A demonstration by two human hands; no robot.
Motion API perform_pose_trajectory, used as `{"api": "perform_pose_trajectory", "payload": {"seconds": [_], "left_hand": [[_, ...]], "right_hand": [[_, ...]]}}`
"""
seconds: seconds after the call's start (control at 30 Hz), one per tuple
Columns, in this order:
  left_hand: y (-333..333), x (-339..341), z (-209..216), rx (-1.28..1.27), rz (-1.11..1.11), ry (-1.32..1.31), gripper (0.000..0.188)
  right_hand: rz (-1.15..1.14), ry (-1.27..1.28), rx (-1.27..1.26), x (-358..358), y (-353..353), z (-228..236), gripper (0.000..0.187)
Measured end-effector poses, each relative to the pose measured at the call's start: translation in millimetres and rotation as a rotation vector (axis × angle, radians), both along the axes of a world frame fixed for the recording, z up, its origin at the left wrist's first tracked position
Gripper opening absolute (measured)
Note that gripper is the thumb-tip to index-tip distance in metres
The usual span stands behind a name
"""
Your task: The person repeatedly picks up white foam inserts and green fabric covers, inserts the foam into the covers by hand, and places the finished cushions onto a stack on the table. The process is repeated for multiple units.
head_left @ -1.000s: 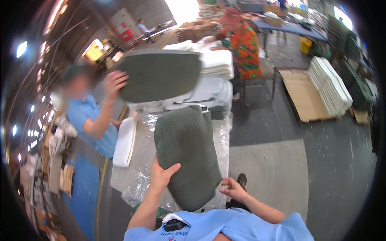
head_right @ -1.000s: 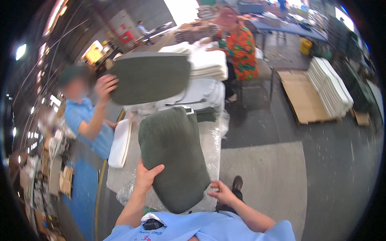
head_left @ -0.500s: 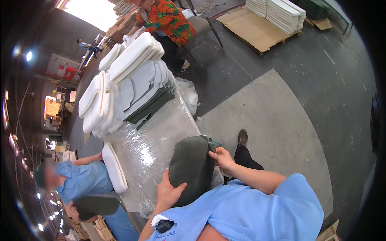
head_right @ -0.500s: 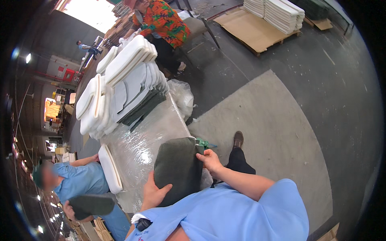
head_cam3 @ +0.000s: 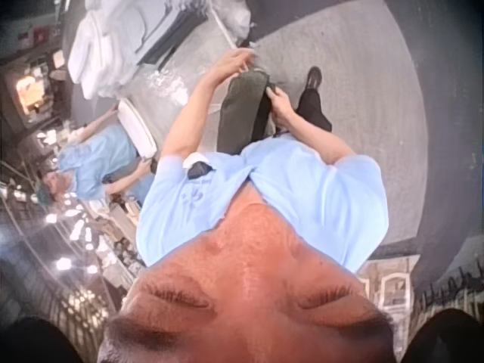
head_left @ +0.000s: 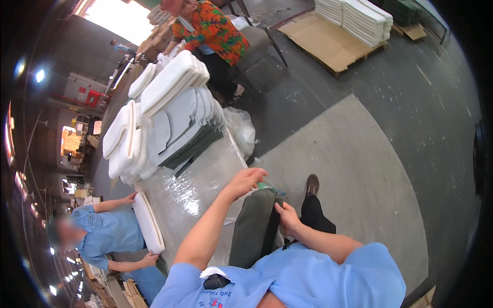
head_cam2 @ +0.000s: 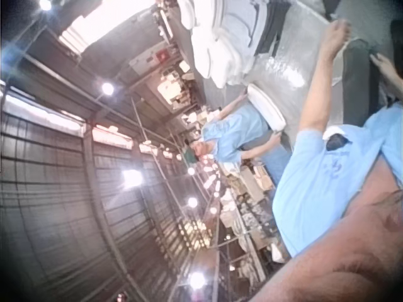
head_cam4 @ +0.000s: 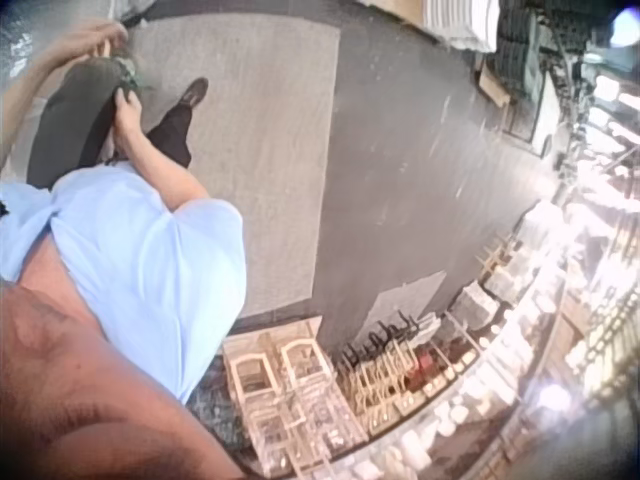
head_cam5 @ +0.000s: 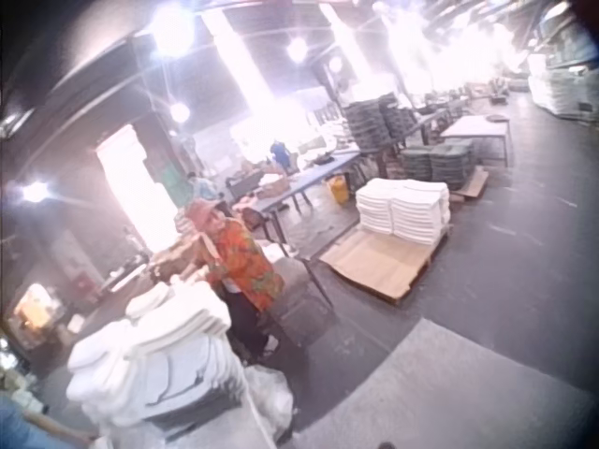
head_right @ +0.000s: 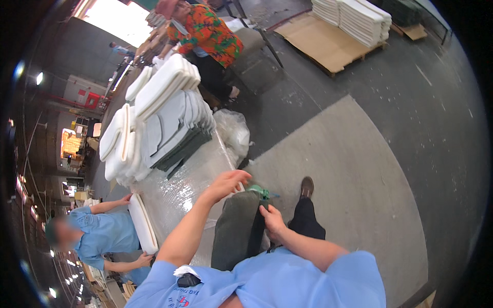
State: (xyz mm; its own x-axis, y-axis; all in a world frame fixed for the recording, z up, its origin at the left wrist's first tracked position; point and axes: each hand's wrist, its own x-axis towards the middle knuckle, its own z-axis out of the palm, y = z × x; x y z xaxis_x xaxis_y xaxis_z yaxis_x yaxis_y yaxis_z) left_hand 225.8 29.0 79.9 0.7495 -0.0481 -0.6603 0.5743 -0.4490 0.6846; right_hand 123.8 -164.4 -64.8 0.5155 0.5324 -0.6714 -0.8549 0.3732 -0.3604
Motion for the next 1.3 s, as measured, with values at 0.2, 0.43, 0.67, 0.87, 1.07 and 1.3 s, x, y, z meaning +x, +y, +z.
{"api": "perform_pose_trajectory", "payload": {"seconds": [0.2,0.43,0.67,0.87,1.07,1.3], "left_hand": [[-30.4,49.1,-85.8,0.379,-0.819,0.2,0.031],[-60.9,72.8,-102.2,0.418,-1.025,0.488,0.027],[-79.6,87.0,-117.0,0.458,-1.227,0.683,0.026],[-73.3,82.1,-132.8,0.37,-1.219,0.742,0.033],[-84.8,79.2,-126.2,0.328,-1.113,0.795,0.028],[-89.9,56.4,-141.8,0.073,-0.841,0.898,0.019]], "right_hand": [[-0.007,-0.04,0.058,-4.1,-0.3,-0.1,0.023],[-0.065,-0.047,0.034,-2.7,-8.4,-7.4,0.024],[-0.116,-0.082,0.021,-5.9,-13.6,-9.2,0.023],[-0.104,-0.104,0.014,-8.9,-19.0,-7.4,0.024],[-0.182,-0.088,0.103,-11.6,-32.7,-0.7,0.028],[-0.196,0.007,0.085,-29.9,-45.1,-15.1,0.031]]}}
